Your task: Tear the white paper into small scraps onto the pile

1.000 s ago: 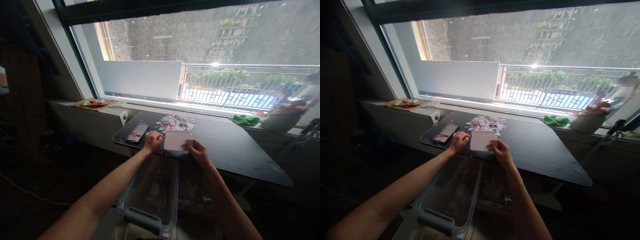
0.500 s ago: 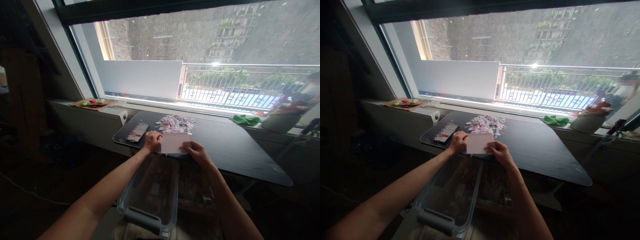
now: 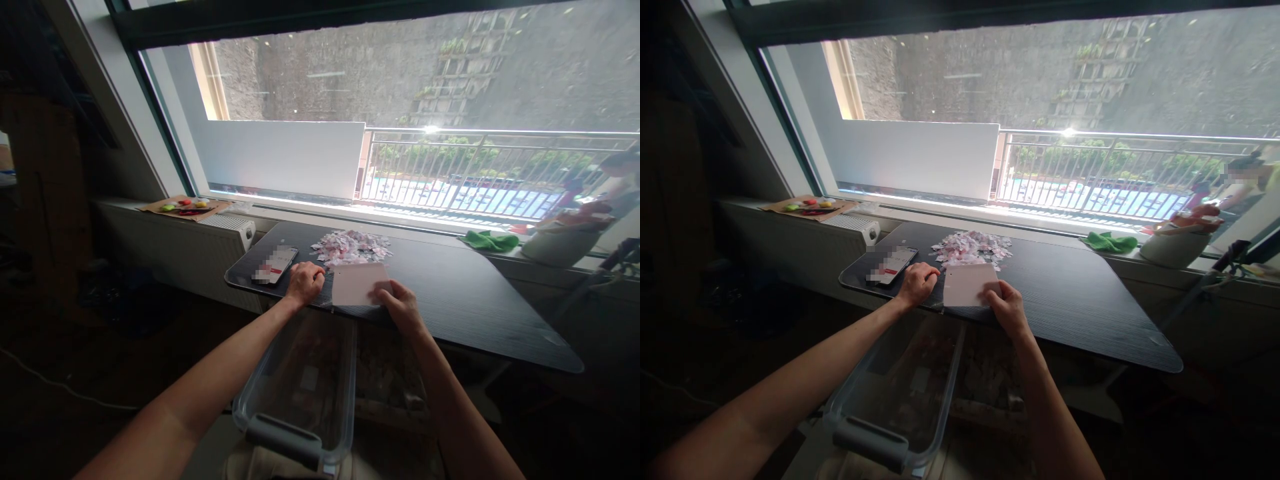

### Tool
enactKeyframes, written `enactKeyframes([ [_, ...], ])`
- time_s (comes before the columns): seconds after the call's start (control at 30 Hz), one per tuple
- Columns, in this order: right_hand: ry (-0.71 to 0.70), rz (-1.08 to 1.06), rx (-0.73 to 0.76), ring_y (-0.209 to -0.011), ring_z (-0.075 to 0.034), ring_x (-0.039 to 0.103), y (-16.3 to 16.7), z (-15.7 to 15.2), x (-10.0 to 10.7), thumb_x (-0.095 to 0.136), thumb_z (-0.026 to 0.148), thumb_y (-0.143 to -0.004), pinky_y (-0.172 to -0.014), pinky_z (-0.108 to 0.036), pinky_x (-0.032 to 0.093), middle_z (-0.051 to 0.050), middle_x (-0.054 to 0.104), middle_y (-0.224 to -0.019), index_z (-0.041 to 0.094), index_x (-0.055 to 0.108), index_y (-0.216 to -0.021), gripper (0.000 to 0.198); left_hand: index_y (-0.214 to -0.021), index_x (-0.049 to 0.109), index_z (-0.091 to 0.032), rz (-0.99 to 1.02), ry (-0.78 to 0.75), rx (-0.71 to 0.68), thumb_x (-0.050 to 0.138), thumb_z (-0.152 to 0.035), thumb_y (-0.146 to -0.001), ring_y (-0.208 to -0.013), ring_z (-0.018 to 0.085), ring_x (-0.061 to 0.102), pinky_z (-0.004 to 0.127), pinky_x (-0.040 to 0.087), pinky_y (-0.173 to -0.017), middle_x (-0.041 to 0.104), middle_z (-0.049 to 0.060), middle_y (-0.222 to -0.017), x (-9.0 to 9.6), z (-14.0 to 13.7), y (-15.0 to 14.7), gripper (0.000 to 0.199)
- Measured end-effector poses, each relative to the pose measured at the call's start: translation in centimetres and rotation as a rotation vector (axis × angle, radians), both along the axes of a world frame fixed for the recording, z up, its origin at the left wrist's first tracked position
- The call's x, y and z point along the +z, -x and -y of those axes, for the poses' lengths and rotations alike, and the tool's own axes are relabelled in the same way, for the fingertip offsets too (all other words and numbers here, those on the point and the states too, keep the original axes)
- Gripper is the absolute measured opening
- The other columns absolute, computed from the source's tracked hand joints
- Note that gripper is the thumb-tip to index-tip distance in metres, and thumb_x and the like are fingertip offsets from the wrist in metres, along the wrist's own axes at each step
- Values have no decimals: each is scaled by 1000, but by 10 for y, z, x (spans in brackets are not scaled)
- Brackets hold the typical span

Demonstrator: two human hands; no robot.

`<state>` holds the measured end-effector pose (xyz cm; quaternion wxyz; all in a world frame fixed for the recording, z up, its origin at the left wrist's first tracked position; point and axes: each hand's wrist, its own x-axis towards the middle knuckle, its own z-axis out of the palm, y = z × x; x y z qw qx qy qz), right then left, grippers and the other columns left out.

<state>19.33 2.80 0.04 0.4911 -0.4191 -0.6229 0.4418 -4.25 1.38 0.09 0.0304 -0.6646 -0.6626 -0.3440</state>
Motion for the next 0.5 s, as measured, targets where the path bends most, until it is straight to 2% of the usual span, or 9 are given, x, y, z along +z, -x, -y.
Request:
enactKeyframes([
  [0.1,27,-17,43,-58,-16,61,0,1,1,63,31,-64,-58,-28,49,-1,69,-66,16,68,-76,19,-79,68,-21,0,0,0,44,-20,-78,-91,21,59,40,39,-94,69,5,-86,1,0,0,24],
  [0.3,62,-130,-7,-53,-13,57,1,2,5,65,31,-60,-50,-25,45,0,67,-61,18,66,-71,18,-81,68,-21,-30,11,-27,48,-21,-77,-92,21,59,41,37,-96,68,5,-87,3,4,-2,21],
  [0.4,72,-305,-213,-49,-11,53,-5,-3,7,64,31,-58,-43,-22,39,1,66,-60,19,64,-71,18,-84,67,-20,-71,3,-77,50,-22,-77,-96,22,57,44,33,-101,67,5,-90,3,7,-4,19],
  [0.5,55,-330,-396,-49,-11,53,-16,-8,7,64,30,-57,-41,-22,37,1,66,-61,18,65,-75,21,-88,67,-21,-100,-3,-125,50,-24,-78,-98,23,56,49,28,-104,65,5,-93,4,10,-5,20],
])
